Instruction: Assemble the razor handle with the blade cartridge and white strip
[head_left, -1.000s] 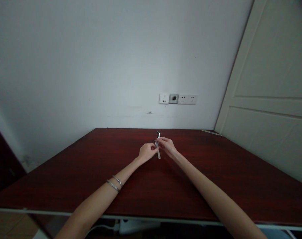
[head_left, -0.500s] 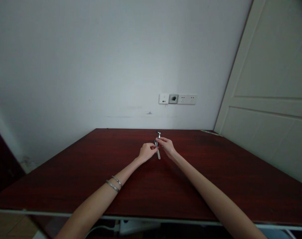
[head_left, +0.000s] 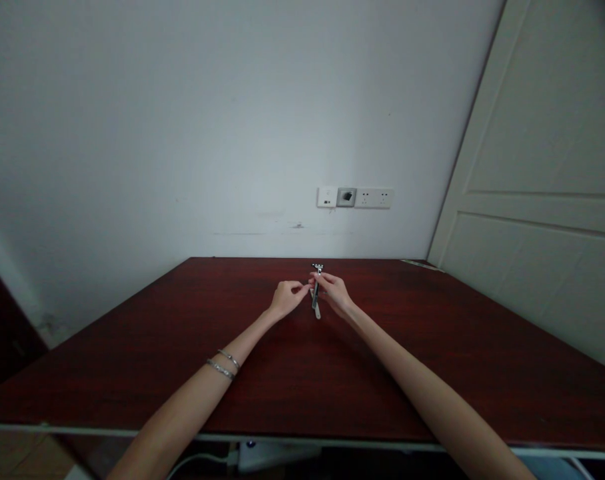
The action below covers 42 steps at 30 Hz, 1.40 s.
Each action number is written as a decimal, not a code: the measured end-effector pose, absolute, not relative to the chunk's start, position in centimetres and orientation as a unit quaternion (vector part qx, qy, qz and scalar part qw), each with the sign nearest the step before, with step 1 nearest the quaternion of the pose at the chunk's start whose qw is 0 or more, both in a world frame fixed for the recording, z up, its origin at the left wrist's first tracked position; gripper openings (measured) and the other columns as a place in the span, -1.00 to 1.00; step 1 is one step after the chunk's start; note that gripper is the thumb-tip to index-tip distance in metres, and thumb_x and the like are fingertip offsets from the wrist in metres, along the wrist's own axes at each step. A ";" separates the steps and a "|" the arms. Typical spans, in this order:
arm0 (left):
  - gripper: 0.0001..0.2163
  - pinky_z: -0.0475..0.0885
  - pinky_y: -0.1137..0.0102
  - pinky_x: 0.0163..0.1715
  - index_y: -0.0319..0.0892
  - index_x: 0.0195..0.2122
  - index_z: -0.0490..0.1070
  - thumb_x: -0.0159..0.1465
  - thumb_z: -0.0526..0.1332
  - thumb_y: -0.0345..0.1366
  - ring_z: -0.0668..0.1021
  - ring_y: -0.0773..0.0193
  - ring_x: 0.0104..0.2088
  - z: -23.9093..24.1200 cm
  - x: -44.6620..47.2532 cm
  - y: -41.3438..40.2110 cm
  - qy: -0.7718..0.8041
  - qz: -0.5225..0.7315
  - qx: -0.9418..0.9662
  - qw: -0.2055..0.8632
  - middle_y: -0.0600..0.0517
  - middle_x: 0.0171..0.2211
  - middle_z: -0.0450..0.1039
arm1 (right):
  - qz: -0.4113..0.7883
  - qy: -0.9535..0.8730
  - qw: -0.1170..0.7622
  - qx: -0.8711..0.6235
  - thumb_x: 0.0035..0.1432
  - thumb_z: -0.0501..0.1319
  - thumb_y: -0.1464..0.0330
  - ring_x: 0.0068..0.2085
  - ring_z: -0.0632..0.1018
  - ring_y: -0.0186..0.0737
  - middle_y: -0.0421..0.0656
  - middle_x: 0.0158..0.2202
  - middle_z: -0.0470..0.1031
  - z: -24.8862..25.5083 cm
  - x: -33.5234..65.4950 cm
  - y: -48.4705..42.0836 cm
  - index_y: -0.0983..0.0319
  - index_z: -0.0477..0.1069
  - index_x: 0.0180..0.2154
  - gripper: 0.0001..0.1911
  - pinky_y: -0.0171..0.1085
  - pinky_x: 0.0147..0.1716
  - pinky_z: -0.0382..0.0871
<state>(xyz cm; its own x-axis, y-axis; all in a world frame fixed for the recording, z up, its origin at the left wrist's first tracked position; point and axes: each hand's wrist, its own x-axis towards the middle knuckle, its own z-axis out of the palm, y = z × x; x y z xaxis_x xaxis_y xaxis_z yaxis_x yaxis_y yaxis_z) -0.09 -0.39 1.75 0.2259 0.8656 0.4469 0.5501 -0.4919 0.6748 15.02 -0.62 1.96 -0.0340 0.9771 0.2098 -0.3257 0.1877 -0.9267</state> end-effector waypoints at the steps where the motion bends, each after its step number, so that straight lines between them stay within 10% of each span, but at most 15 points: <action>1: -0.62 0.36 0.44 -0.36 -0.26 -0.43 0.48 0.16 0.04 -0.04 0.50 0.27 -0.40 2.0 -0.2 0.2 0.473 0.437 0.731 0.225 -0.04 -0.44 0.51 | 0.546 -0.470 0.605 -0.339 -0.21 0.34 0.16 -0.43 0.48 -0.31 -0.14 -0.43 0.49 2.1 15.0 -0.8 0.27 0.46 -0.35 -0.62 -0.34 -0.46 0.36; 12: -0.41 0.45 0.28 -0.30 -0.35 -0.17 0.33 0.22 -0.23 0.07 0.53 0.12 -0.22 4.3 1.0 4.9 0.353 0.422 0.399 0.733 -0.30 -0.18 0.44 | 0.547 -0.421 0.632 -0.352 -0.17 0.29 0.06 -0.70 0.20 -0.51 -0.28 -0.66 0.28 1.8 12.4 -1.9 0.26 0.30 -0.55 -0.61 -0.47 -0.80 0.08; 42: -0.34 0.44 0.28 -0.26 -0.62 0.10 0.06 0.27 -0.24 -0.02 0.53 0.04 -0.18 2.6 3.7 4.8 0.244 0.398 0.267 0.843 -0.46 -0.09 0.35 | 0.554 -0.395 0.593 -0.432 0.11 0.13 0.31 -0.78 0.14 -0.58 -0.32 -0.75 0.18 1.5 12.3 -1.5 0.35 0.28 -0.57 -0.71 -0.55 -0.88 -0.10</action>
